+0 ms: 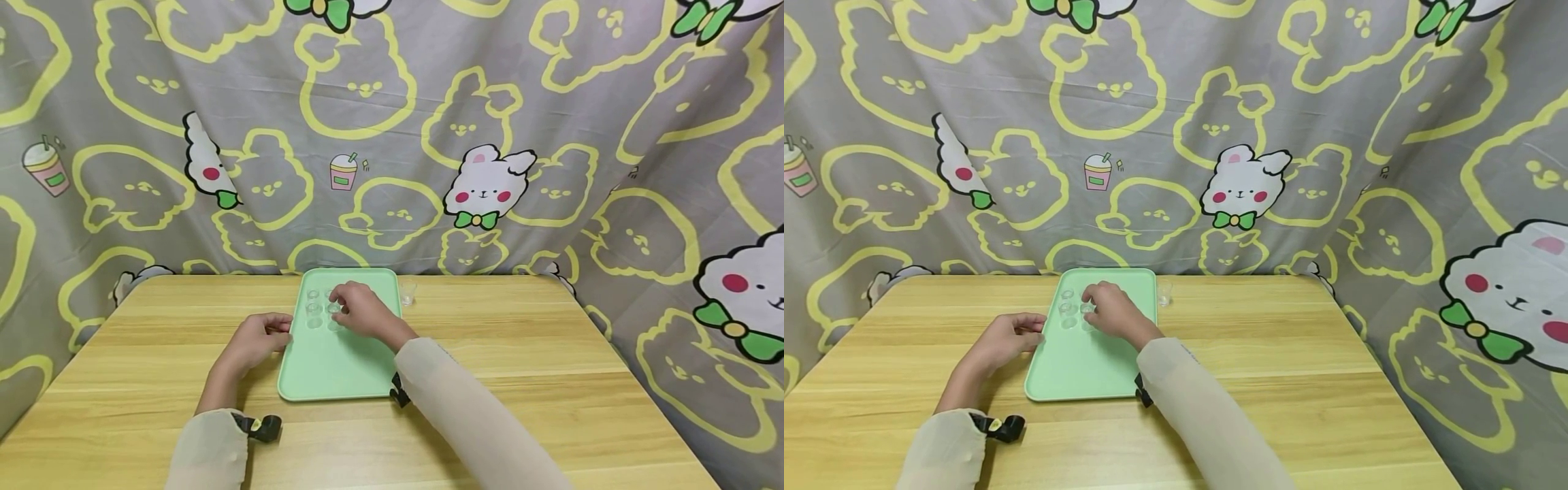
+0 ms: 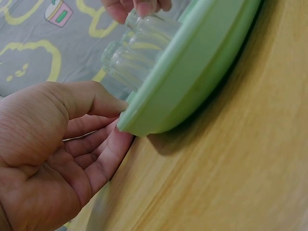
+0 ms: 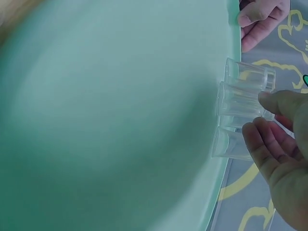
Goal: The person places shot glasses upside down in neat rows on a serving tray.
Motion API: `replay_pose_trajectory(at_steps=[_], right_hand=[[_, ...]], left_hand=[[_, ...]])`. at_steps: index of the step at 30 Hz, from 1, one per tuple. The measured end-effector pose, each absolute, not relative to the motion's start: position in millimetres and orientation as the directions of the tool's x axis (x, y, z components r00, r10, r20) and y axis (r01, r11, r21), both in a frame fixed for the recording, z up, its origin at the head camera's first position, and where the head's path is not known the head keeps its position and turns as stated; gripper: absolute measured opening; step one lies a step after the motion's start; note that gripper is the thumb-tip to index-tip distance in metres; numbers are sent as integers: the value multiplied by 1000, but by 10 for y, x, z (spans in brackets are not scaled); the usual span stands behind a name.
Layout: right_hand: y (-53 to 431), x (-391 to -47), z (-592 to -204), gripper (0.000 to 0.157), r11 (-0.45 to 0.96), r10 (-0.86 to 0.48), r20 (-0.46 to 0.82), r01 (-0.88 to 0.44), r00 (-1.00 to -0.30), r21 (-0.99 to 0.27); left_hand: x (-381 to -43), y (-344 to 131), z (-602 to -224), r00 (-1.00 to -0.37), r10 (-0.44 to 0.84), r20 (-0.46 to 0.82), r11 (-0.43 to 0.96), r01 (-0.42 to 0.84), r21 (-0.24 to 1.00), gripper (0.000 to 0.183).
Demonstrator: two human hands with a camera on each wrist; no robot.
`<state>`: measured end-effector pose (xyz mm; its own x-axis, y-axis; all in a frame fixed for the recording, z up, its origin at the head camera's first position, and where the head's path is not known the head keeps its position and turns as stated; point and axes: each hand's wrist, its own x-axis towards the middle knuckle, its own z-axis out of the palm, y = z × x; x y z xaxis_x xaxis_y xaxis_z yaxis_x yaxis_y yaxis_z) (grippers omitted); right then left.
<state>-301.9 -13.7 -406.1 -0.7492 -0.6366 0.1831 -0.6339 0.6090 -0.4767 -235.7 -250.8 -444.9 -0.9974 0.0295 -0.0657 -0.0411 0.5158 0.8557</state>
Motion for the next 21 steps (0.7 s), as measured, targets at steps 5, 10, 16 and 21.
replay_pose_trajectory(at_steps=[5, 10, 16, 21], right_hand=[[-131, -3004, -4050, 23, 614, -611, 193, -613, -768, -498], [-133, -3007, -4042, 22, 617, -605, 190, -607, -773, -501], [-141, -3015, -4043, 19, 613, -613, 199, -619, -765, -490], [-142, -3020, -4043, 17, 610, -607, 211, -620, -766, -494]], left_hand=[[-2358, -2511, -4460, -998, 29, -63, 512, -39, 858, 40], [-2349, -2520, -4461, -998, 33, -57, 513, -32, 858, 41], [-2343, -2518, -4458, -998, 35, -54, 522, -28, 852, 41], [-2344, -2512, -4455, -998, 38, -52, 519, -24, 854, 40]])
